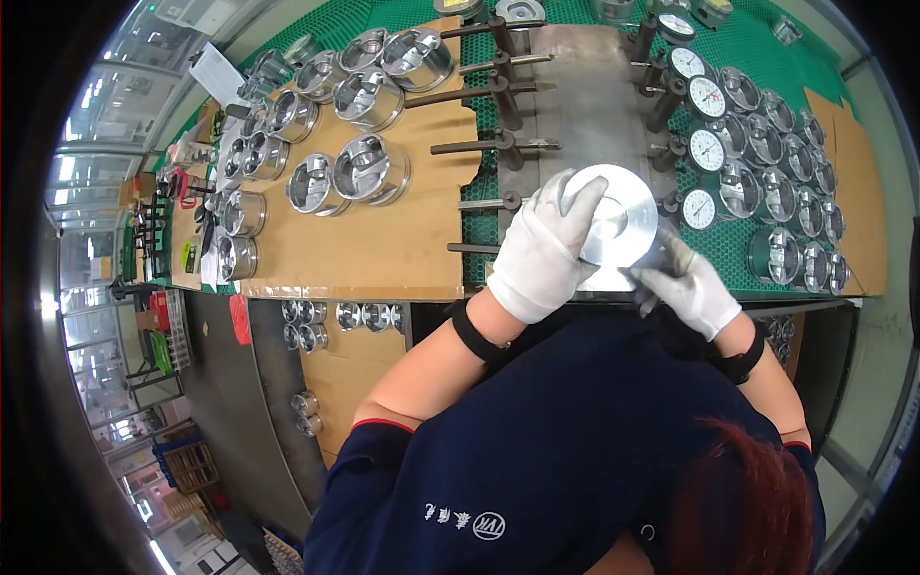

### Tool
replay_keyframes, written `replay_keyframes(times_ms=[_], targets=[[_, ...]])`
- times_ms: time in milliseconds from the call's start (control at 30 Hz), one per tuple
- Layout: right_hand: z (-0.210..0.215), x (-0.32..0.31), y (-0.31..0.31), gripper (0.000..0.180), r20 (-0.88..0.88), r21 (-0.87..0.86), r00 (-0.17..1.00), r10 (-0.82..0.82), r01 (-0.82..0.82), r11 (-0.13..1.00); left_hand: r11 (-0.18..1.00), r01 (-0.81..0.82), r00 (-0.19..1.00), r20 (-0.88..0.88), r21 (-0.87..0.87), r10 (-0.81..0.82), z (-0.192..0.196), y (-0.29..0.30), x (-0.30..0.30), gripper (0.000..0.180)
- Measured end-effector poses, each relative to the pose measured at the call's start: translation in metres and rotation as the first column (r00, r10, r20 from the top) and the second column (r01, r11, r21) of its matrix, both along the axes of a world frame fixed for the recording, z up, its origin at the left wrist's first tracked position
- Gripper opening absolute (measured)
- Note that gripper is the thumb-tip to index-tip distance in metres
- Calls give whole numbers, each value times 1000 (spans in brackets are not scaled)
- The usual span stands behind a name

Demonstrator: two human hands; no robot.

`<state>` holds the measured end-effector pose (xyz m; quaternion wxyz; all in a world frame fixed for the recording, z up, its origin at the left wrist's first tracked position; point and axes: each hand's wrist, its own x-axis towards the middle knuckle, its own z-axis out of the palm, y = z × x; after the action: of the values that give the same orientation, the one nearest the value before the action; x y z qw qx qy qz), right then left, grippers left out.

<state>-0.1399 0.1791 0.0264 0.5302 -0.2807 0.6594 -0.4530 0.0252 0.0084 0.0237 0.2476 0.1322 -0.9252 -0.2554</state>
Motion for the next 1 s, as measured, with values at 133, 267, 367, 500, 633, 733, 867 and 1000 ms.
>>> replay_keyframes(times_ms=[133,267,367,500,633,733,867,1000], targets=[[-4,5,-1,88,210,84,977,-50,33,996,997,13,998,-58,82,-8,-10,-7,-14,95],[-8,4,-3,91,164,68,986,-25,14,998,993,28,999,-31,115,-24,-15,-13,-20,96],[-9,4,-3,92,151,55,989,0,-8,998,995,14,999,-41,95,-10,-13,-14,-21,96],[-8,3,-4,94,183,45,983,-18,10,999,995,-8,999,-50,103,13,-11,-13,-23,95],[-7,2,-6,95,187,64,982,-29,18,998,998,-6,998,-65,67,10,-12,-14,-25,95],[-6,2,-7,96,176,77,984,-33,20,997,998,7,997,-76,69,-1,-12,-14,-27,95],[-5,3,-9,95,154,83,988,-31,18,996,998,7,996,-94,67,-1,-15,-13,-26,94],[-3,5,-11,98,161,98,986,-41,25,995,998,-23,997,-69,51,27,-15,-13,-25,92]])
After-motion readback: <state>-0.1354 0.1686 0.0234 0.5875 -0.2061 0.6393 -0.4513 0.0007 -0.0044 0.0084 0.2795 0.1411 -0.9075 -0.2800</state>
